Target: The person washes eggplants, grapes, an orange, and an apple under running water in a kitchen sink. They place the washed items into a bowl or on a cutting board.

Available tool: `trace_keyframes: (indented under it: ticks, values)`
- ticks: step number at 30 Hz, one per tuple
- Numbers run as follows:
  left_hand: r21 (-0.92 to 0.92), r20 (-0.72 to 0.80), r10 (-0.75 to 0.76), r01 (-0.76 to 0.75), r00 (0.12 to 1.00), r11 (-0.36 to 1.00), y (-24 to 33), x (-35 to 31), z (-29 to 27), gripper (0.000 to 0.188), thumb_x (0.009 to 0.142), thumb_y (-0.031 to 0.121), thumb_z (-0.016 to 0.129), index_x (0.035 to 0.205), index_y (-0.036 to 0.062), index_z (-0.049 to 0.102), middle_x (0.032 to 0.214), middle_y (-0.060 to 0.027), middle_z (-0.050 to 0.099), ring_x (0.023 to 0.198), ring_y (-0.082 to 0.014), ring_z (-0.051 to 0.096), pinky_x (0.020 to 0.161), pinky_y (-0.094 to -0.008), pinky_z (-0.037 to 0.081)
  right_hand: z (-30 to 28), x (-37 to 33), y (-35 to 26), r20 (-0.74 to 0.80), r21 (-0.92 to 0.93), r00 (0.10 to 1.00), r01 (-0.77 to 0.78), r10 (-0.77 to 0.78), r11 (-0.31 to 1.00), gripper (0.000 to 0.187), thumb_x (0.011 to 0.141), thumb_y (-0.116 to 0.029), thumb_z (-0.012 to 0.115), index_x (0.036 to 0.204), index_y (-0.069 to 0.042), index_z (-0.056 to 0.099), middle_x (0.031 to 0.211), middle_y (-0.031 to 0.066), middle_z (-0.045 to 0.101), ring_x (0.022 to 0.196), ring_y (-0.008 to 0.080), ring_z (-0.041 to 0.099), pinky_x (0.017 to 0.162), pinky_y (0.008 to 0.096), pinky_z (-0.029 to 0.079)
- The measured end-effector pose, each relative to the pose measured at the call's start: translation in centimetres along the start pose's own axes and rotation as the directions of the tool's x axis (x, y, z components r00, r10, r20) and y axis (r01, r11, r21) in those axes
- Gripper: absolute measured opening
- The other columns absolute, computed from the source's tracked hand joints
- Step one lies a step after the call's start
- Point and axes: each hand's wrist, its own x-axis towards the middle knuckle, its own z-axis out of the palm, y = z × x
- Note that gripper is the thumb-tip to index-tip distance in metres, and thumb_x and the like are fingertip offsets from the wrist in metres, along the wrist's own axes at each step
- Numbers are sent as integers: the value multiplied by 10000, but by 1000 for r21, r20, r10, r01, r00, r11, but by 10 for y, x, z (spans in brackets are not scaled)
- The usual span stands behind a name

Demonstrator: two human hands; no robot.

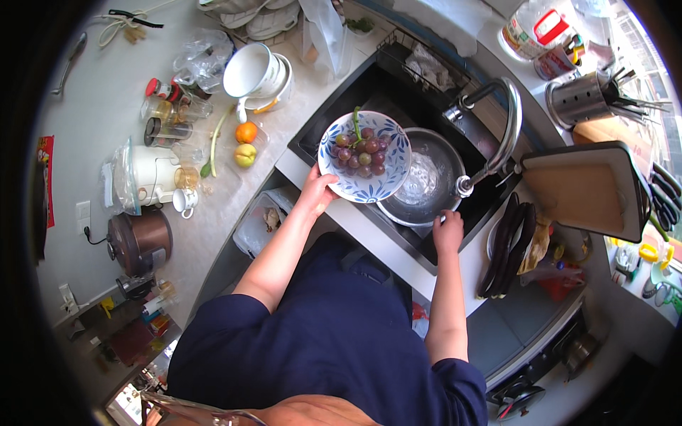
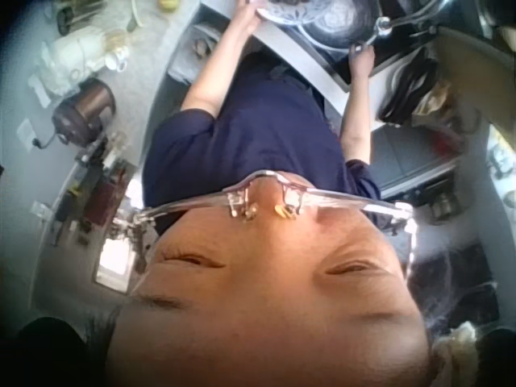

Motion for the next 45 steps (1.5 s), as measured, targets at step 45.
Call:
trace_keyframes:
  ticks: [45]
  values:
    - [-150,-51,200,-206,978,967,125,165,4,622,779,-80,427,1364,86,297,1294,-187,420,1135,-375,520,853,-577,524,11,260,-309,103,916,991,-61,-86,398,446,898,-59,407,1342,-34,395,1297,140,502,1192,213,471,1010,311,351]
